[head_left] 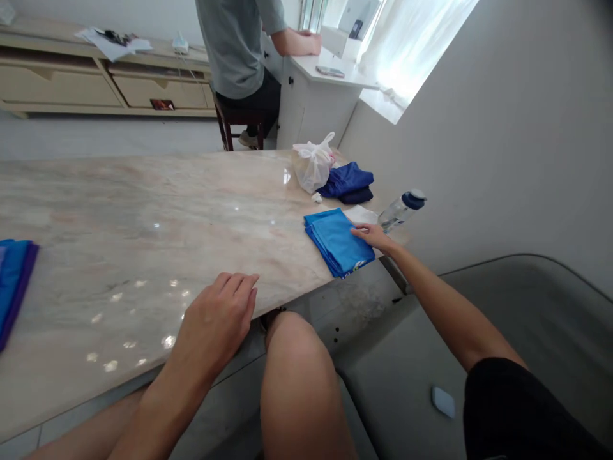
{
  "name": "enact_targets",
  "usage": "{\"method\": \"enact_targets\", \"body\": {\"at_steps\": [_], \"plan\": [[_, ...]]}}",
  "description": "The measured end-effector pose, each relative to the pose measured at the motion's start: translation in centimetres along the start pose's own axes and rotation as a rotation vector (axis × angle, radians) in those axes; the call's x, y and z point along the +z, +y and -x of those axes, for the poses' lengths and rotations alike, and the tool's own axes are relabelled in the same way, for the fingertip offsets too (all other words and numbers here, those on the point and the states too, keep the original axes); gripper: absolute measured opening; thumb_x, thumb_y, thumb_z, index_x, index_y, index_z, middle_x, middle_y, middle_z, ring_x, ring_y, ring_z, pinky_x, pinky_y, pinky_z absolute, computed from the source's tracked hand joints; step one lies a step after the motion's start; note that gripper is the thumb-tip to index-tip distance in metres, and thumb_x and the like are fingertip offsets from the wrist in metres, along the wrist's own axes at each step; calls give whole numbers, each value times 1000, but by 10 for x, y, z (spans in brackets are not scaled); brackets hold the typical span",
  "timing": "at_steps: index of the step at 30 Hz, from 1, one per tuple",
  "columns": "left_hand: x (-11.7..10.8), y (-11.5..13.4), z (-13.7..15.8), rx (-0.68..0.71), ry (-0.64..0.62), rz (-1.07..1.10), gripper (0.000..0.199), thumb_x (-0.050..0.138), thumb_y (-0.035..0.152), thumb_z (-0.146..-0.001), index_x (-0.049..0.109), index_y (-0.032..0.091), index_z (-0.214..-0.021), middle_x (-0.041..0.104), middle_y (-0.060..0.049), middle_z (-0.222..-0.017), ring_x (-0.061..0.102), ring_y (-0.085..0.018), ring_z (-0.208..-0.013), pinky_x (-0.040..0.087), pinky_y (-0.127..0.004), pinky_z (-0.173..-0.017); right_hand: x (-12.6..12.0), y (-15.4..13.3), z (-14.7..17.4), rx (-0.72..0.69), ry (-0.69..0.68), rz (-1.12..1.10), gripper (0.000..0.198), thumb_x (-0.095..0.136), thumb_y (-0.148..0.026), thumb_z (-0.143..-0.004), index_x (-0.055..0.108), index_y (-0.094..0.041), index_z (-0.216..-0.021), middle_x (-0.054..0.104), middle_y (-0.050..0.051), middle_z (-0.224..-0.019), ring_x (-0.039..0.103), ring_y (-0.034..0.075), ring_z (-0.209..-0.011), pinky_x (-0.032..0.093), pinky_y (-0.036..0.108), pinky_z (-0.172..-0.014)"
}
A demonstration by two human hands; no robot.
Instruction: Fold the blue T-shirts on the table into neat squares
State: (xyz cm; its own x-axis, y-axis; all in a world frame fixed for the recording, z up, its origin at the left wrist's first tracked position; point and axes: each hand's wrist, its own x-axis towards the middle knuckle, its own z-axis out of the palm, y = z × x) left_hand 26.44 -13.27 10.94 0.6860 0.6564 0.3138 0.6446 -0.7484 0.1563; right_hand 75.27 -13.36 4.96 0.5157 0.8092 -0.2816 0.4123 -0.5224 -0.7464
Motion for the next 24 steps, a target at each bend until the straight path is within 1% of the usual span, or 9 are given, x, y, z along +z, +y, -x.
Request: {"method": "enact_targets", "body": {"at_steps": [3, 5, 6, 8, 10, 13, 16, 20, 24], "plan": [[3, 4, -6, -6, -21, -1, 36, 45, 28, -114, 77, 20, -129, 82, -13, -119, 74, -32, -109, 62, -46, -92, 2, 30, 0, -76, 149, 219, 42, 84, -45, -91, 75, -15, -119, 79, 8, -96, 73, 24, -90, 62, 39, -90], [-1, 13, -13, -12, -28, 29, 35, 46, 29, -114, 77, 22, -129, 81, -13, -120, 73, -32, -111, 62, -47, -94, 8, 34, 10, -207, 275, 366, 35, 76, -40, -96, 73, -16, -121, 77, 12, -107, 71, 27, -98, 59, 42, -99], [-3, 18, -16, -15, -28, 46, 35, 46, 29, -114, 77, 22, -129, 81, -13, -119, 73, -32, -111, 62, -47, -94, 13, 31, 16, -293, 309, 426, 30, 72, -37, -99, 72, -16, -121, 76, 14, -112, 70, 29, -104, 57, 43, -103], [-6, 30, -22, -22, -35, 69, 34, 47, 29, -114, 77, 23, -127, 80, -12, -118, 73, -32, -112, 62, -45, -94, 30, 18, 30, -447, 305, 508, 24, 63, -34, -104, 72, -18, -120, 74, 16, -118, 67, 32, -114, 53, 45, -109], [-5, 40, -26, -14, -52, 71, 34, 47, 29, -114, 79, 23, -122, 80, -11, -116, 72, -31, -112, 63, -44, -93, 53, 1, 39, -512, 268, 557, 26, 60, -36, -107, 71, -19, -123, 73, 17, -122, 64, 33, -121, 50, 45, -111], [-3, 50, -30, 17, -88, 52, 35, 45, 28, -114, 80, 22, -113, 80, -11, -112, 71, -30, -111, 63, -44, -92, 88, -22, 42, -478, 225, 665, 36, 66, -45, -107, 70, -16, -128, 72, 19, -127, 61, 37, -125, 49, 45, -110], [-5, 58, -34, 28, -89, 37, 36, 45, 28, -114, 80, 21, -111, 80, -12, -111, 71, -30, -110, 62, -43, -92, 108, -32, 40, -440, 181, 760, 40, 70, -48, -105, 71, -15, -126, 71, 21, -132, 58, 39, -128, 50, 45, -108], [-17, 70, -41, 14, -54, 37, 34, 46, 28, -114, 79, 22, -113, 80, -11, -111, 70, -29, -110, 62, -41, -89, 110, -31, 39, -402, 196, 730, 30, 63, -38, -108, 75, -16, -126, 73, 20, -131, 62, 36, -126, 52, 42, -106], [-30, 81, -47, -18, -33, 32, 32, 47, 28, -114, 78, 21, -112, 80, -12, -111, 71, -30, -110, 62, -41, -87, 103, -35, 43, -357, 173, 642, 30, 58, -32, -111, 79, -18, -127, 77, 16, -131, 68, 33, -123, 54, 40, -105]]}}
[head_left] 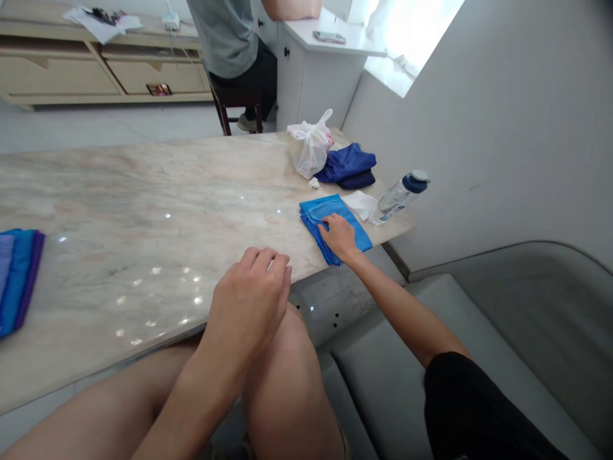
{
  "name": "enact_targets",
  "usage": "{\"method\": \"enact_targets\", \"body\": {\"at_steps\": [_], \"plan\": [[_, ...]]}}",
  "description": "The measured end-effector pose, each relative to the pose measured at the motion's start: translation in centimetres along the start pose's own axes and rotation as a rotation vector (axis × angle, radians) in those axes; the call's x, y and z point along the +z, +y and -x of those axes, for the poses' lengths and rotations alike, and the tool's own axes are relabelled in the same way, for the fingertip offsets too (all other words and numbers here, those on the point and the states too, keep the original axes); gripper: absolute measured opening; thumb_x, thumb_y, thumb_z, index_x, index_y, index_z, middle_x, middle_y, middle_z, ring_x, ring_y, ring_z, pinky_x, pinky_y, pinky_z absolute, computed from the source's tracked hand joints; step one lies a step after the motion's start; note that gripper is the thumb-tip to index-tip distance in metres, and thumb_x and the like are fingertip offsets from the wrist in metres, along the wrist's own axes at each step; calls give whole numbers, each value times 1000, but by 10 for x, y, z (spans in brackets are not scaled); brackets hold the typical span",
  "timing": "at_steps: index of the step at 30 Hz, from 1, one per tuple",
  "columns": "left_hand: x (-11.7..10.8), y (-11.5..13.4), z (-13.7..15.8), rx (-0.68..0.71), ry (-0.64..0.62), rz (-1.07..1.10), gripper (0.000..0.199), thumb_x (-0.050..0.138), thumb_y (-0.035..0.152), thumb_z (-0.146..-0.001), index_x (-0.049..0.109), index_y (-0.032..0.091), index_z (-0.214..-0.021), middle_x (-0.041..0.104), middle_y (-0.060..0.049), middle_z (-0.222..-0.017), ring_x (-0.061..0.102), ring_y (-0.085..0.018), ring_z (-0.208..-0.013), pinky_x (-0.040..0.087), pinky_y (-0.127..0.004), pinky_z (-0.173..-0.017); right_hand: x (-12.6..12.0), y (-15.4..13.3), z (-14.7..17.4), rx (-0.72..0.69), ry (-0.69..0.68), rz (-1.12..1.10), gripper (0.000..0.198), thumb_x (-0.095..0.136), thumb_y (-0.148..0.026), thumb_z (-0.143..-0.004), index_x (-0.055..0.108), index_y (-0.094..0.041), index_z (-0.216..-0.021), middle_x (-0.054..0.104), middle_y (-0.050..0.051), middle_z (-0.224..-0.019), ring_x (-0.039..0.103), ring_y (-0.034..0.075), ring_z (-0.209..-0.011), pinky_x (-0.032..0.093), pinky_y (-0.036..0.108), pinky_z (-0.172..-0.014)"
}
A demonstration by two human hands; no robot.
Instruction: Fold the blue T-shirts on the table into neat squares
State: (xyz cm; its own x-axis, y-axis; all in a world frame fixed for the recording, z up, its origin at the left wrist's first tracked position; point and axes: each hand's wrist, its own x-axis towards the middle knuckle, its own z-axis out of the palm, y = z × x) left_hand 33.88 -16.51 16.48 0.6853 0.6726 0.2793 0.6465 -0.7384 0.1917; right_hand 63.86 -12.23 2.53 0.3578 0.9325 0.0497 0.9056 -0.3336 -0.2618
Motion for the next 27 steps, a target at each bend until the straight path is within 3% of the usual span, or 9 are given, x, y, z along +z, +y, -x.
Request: {"method": "enact_targets", "body": {"at_steps": [8, 14, 17, 19, 23, 27], "plan": [[-11, -3, 6, -39, 27, 33, 32, 48, 31, -114, 79, 22, -113, 80, -12, -111, 70, -30, -107, 62, -41, -85, -15, -15, 6, -53, 4, 20, 35, 51, -30, -115, 83, -20, -126, 75, 15, -128, 71, 31, -113, 54, 39, -100], [-13, -10, 11, -64, 0, 15, 34, 49, 32, -114, 80, 21, -111, 80, -12, -109, 71, -31, -106, 61, -41, -82, -4, -27, 13, -123, -53, 62, 37, 48, -28, -118, 84, -20, -121, 75, 15, -126, 71, 27, -109, 52, 34, -96], [-19, -8, 11, -86, -51, -4, 33, 49, 28, -113, 81, 19, -110, 81, -13, -110, 71, -31, -105, 59, -40, -81, 1, -21, 16, -266, -145, 5, 32, 54, -31, -116, 84, -20, -112, 76, 13, -119, 72, 26, -104, 52, 33, -95], [-24, -7, 10, -106, -83, -5, 33, 49, 26, -113, 81, 19, -110, 81, -13, -112, 72, -30, -106, 59, -39, -81, -1, -5, 14, -282, -66, -61, 36, 52, -36, -117, 83, -20, -110, 76, 12, -114, 71, 25, -101, 53, 34, -96], [-30, -7, 11, -132, -90, 14, 32, 51, 26, -112, 82, 20, -109, 82, -13, -113, 72, -30, -108, 57, -38, -80, -11, 48, -9, -97, 169, -100, 38, 53, -41, -113, 79, -14, -121, 74, 20, -123, 70, 32, -110, 53, 44, -105], [-32, -6, 10, -143, -100, 20, 31, 52, 25, -112, 82, 20, -110, 81, -12, -115, 72, -31, -108, 57, -38, -80, -12, 89, -36, 191, 80, -73, 50, 72, -50, -101, 74, -9, -130, 73, 26, -130, 68, 39, -122, 52, 49, -110]]}}
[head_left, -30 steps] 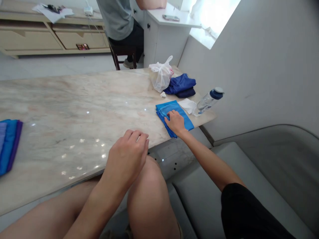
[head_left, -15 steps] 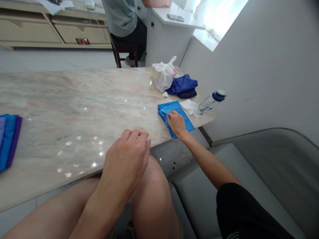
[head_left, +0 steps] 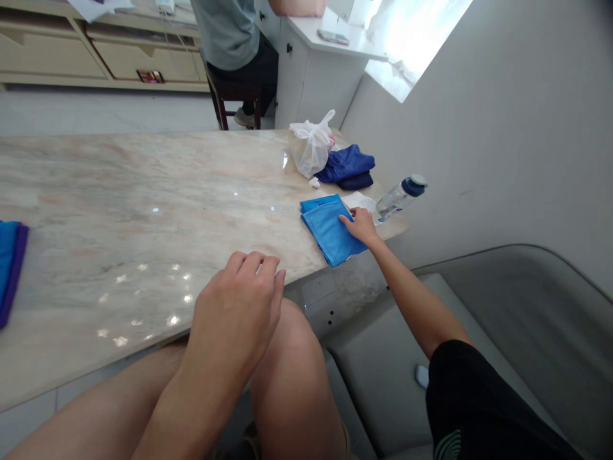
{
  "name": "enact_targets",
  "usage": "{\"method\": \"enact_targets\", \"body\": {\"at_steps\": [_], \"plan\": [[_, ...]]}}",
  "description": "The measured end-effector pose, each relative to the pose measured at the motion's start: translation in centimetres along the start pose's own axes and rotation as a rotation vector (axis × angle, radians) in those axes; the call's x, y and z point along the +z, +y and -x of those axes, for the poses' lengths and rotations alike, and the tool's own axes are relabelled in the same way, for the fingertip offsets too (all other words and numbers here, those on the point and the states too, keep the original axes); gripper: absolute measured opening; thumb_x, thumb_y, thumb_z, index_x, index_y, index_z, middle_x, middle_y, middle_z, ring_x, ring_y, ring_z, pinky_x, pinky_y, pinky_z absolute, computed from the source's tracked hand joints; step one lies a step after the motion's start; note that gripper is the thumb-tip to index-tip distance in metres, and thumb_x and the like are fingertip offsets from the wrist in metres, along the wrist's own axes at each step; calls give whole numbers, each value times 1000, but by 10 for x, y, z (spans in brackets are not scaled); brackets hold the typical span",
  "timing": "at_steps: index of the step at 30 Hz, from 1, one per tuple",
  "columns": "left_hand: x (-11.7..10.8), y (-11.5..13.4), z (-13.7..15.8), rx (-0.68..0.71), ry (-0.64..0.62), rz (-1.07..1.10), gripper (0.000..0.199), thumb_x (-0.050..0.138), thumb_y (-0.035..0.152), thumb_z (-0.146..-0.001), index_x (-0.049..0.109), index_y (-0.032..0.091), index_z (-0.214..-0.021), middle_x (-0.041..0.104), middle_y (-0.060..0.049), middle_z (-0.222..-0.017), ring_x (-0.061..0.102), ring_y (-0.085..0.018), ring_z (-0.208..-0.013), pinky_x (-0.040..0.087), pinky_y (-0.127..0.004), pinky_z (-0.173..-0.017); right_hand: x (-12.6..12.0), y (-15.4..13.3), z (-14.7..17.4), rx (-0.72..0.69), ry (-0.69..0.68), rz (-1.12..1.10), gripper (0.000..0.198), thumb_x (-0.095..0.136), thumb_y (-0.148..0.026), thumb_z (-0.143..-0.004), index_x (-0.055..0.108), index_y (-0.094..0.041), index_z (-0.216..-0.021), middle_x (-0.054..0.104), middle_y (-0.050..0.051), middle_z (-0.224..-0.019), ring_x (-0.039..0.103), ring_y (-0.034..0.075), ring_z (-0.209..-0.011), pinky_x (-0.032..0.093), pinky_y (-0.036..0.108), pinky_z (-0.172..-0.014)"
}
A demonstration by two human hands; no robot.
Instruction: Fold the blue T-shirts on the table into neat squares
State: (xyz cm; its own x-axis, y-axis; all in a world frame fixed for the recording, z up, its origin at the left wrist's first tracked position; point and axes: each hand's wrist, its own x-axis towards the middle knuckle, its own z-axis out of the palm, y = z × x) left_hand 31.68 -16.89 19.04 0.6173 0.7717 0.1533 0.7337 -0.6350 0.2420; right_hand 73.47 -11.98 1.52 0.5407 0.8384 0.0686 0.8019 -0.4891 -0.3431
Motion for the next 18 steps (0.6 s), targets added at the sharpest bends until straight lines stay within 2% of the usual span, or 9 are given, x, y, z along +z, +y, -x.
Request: {"method": "enact_targets", "body": {"at_steps": [3, 6, 8, 12, 16, 18], "plan": [[1, 1, 0, -7, -6, 10, 30, 52, 25, -111, 82, 20, -110, 81, -12, -115, 72, -31, -109, 57, -38, -81, 6, 6, -12, 115, -97, -83, 46, 74, -56, -99, 76, -13, -116, 78, 18, -115, 72, 32, -108, 54, 40, -100], [1, 0, 0, -16, 1, -6, 31, 51, 26, -112, 82, 20, -110, 81, -12, -115, 72, -31, -108, 56, -38, -80, 11, 7, -16, 82, -82, -169, 44, 72, -62, -97, 74, -18, -93, 77, 9, -95, 69, 27, -91, 53, 36, -88], [2, -1, 1, -21, 4, -18, 34, 49, 27, -112, 82, 21, -110, 81, -12, -115, 72, -31, -107, 56, -38, -80, 11, 9, -20, 44, -26, -237, 46, 70, -64, -96, 73, -19, -89, 76, 8, -91, 67, 26, -88, 52, 36, -86], [2, -4, 3, -31, -3, -21, 41, 42, 31, -113, 82, 21, -110, 81, -12, -112, 71, -31, -106, 56, -39, -80, 9, 17, -32, 48, 110, -357, 51, 69, -68, -95, 76, -18, -99, 80, 12, -102, 70, 28, -96, 54, 36, -91], [2, -6, 3, -35, 3, -31, 43, 40, 35, -113, 81, 22, -111, 80, -13, -114, 72, -32, -107, 56, -40, -81, 8, 21, -31, 158, 107, -274, 58, 59, -65, -103, 78, -11, -111, 81, 20, -110, 72, 34, -106, 58, 44, -97], [3, -7, 3, -40, 0, -30, 43, 41, 36, -113, 81, 22, -112, 80, -13, -113, 72, -32, -108, 56, -40, -83, 11, 18, -20, 29, 146, -160, 61, 52, -57, -108, 75, -6, -133, 76, 27, -134, 69, 39, -126, 54, 51, -111]]}}
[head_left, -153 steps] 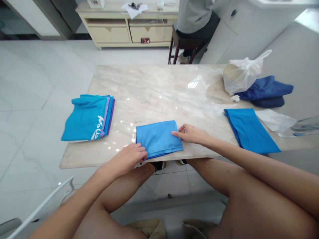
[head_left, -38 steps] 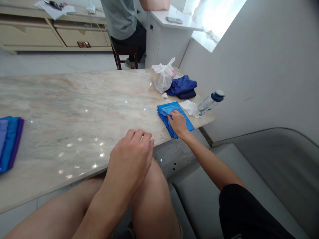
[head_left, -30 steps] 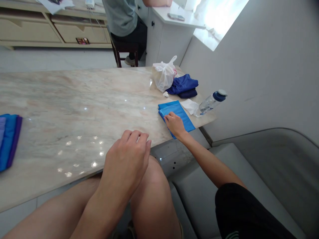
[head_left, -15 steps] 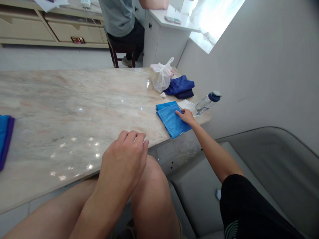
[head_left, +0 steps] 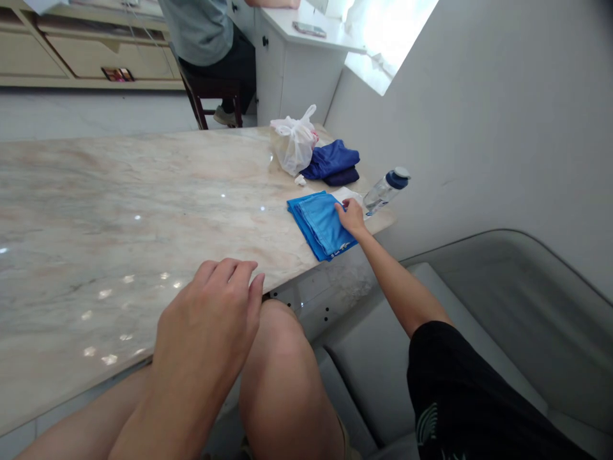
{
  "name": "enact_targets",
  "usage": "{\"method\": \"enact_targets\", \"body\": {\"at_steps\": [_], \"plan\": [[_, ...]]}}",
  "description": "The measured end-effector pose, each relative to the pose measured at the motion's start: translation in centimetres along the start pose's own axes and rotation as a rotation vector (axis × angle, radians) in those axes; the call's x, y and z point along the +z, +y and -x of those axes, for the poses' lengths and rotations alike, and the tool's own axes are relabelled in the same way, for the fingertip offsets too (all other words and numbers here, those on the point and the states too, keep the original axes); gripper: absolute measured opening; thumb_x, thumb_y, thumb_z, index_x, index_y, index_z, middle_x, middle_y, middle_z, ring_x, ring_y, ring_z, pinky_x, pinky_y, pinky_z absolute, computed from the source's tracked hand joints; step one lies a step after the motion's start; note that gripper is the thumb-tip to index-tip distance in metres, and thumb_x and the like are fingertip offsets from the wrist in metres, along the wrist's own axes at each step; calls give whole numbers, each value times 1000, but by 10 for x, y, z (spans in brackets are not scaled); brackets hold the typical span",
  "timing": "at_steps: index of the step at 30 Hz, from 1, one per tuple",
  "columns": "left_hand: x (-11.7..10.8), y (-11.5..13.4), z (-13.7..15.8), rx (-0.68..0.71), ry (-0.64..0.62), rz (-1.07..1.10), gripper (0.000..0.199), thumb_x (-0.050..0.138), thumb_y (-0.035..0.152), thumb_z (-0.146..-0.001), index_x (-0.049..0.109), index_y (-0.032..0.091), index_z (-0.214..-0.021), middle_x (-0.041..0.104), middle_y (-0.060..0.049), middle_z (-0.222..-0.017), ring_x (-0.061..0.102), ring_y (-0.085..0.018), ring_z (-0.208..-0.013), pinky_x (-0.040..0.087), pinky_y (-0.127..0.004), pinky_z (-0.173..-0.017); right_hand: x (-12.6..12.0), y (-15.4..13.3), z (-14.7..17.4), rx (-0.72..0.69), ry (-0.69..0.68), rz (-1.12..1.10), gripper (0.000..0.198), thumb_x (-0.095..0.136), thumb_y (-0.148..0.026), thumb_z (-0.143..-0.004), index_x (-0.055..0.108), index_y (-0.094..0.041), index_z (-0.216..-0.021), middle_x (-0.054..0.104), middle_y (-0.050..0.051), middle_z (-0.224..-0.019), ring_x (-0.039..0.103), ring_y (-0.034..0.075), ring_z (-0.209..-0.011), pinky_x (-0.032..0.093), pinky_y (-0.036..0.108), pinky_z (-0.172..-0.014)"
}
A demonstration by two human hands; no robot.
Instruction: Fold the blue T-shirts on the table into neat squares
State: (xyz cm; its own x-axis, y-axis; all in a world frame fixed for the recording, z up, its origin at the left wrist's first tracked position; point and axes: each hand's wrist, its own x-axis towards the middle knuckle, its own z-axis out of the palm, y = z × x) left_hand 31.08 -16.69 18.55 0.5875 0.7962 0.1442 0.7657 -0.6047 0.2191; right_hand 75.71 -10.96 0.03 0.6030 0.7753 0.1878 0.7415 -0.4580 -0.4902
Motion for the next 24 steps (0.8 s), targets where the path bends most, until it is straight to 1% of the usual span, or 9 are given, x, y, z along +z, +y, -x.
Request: {"method": "enact_targets", "body": {"at_steps": [3, 5, 11, 14, 16, 18, 20, 22, 24], "plan": [[0, 1, -2, -2, -17, -6, 42, 41, 36, -113, 81, 22, -114, 80, -13, -115, 72, -32, -110, 58, -40, -85, 7, -6, 29, -368, -69, 125, 63, 41, -48, -114, 59, -12, -163, 53, 23, -172, 49, 36, -159, 37, 56, -132], [-1, 3, -4, 3, -28, -23, 43, 40, 35, -113, 81, 22, -116, 80, -13, -118, 72, -32, -111, 59, -41, -86, 15, -10, 49, -484, -192, 194, 64, 37, -45, -116, 51, -16, -171, 39, 16, -183, 34, 32, -170, 26, 56, -139], [-11, 8, 2, 16, -40, -27, 44, 42, 35, -112, 80, 19, -127, 81, -14, -124, 72, -35, -119, 61, -44, -91, 30, -31, 73, -367, -256, 249, 67, 35, -39, -115, 41, -17, -178, 23, 12, -190, 16, 32, -177, 12, 59, -142], [-12, 9, 30, -20, 6, -55, 42, 44, 36, -112, 80, 19, -125, 82, -14, -122, 73, -35, -116, 60, -45, -93, 23, -53, 80, -265, -246, 174, 68, 38, -33, -112, 45, -11, -175, 23, 17, -189, 16, 36, -176, 14, 62, -141], [-14, 7, 64, -40, 31, -81, 43, 43, 35, -112, 80, 18, -124, 82, -15, -122, 74, -35, -117, 59, -48, -99, 14, -69, 103, -234, -174, 83, 69, 37, -29, -109, 45, -8, -174, 23, 20, -189, 15, 36, -176, 17, 63, -141], [-18, 3, 109, -91, 72, -91, 44, 41, 35, -111, 78, 17, -129, 80, -17, -131, 73, -36, -123, 57, -52, -108, 6, -81, 152, -236, -74, -29, 70, 34, -25, -107, 43, -7, -174, 23, 21, -188, 17, 34, -176, 21, 62, -140], [-22, -6, 159, -182, 129, -65, 47, 41, 37, -111, 72, 17, -140, 75, -19, -146, 69, -37, -135, 52, -55, -118, 0, -84, 225, -256, -39, -137, 70, 33, -24, -106, 45, -15, -175, 31, 19, -186, 25, 33, -174, 27, 64, -138], [-24, -22, 209, -299, 183, 18, 49, 42, 43, -111, 67, 19, -146, 70, -18, -155, 63, -38, -146, 47, -57, -126, -4, -78, 308, -289, -134, -205, 69, 36, -24, -103, 52, -26, -171, 45, 16, -179, 40, 33, -167, 36, 64, -135], [-20, -44, 251, -505, 275, 158, 50, 40, 48, -112, 63, 23, -148, 68, -16, -155, 63, -36, -145, 50, -54, -125, -9, -68, 380, -298, -326, -207, 67, 40, -22, -99, 62, -32, -161, 61, 14, -166, 57, 34, -155, 47, 63, -127]]}}
